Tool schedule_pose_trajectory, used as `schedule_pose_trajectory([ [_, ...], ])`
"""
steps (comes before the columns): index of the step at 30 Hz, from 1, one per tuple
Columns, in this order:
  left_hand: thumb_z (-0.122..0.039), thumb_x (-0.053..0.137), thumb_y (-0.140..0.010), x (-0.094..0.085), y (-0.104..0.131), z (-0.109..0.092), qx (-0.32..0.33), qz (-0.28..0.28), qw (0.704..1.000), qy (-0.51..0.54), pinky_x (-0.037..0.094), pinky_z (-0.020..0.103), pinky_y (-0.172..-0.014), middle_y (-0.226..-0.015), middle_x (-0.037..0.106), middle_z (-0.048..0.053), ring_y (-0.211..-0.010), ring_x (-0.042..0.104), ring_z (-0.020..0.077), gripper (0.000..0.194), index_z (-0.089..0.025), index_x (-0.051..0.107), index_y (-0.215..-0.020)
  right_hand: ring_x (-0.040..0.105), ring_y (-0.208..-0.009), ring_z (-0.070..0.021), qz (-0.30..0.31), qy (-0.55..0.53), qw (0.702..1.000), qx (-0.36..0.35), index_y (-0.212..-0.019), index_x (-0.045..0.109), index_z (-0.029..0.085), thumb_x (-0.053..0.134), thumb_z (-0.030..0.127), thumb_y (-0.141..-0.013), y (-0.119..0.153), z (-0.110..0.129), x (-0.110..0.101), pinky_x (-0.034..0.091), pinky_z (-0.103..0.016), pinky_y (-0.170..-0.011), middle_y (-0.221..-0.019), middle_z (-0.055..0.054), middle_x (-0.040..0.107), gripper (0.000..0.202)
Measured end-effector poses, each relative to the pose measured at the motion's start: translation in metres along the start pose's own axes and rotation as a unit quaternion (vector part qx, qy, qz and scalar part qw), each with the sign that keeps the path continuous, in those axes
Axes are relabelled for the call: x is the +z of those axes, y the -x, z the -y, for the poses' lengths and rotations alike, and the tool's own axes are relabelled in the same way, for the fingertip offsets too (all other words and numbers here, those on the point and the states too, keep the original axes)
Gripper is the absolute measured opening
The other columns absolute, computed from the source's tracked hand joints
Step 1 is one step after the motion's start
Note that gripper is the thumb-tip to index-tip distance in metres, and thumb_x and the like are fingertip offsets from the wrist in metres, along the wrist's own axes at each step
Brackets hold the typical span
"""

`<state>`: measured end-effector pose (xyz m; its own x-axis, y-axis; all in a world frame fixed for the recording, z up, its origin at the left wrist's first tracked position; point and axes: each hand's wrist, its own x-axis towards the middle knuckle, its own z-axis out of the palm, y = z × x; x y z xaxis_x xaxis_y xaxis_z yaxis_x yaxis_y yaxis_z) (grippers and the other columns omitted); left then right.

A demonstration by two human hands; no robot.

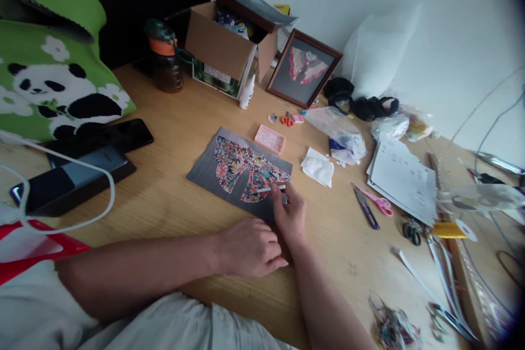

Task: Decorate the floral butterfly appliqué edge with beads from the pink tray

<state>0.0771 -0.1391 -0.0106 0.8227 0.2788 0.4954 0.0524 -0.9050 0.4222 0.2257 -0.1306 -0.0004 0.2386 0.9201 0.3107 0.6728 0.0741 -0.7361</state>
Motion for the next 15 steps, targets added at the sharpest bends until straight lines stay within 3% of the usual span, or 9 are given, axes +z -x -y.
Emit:
schedule_pose_trajectory([
  [9, -0.03, 0.058, -0.096, -0.001, -0.001, -0.003, -0.076, -0.021, 0.996, -0.04, 0.043, 0.037, -0.069, -0.075, 0.069, 0.002, -0.071, 0.061, 0.0189, 0.024, -0.016, 0.064, -0.077, 0.068, -0.071, -0.0184, -0.044, -0.055, 0.997, 0.041, -0.083, 0.067, 0.02, 0.053, 0.049, -0.097, -0.01, -0.002, -0.005, 0.05, -0.029, -0.065, -0.076, -0.003, 0.073, 0.035],
  [15, -0.029, 0.057, -0.096, -0.003, -0.002, -0.004, -0.098, -0.037, 0.994, -0.043, 0.045, 0.039, -0.076, -0.094, 0.073, 0.003, -0.084, 0.061, 0.0207, 0.016, -0.016, 0.067, -0.092, 0.069, -0.069, -0.0201, -0.081, -0.031, 0.996, 0.016, -0.077, 0.068, 0.02, 0.057, 0.05, -0.093, -0.071, 0.001, -0.022, 0.049, -0.029, -0.063, -0.07, -0.004, 0.074, 0.036],
])
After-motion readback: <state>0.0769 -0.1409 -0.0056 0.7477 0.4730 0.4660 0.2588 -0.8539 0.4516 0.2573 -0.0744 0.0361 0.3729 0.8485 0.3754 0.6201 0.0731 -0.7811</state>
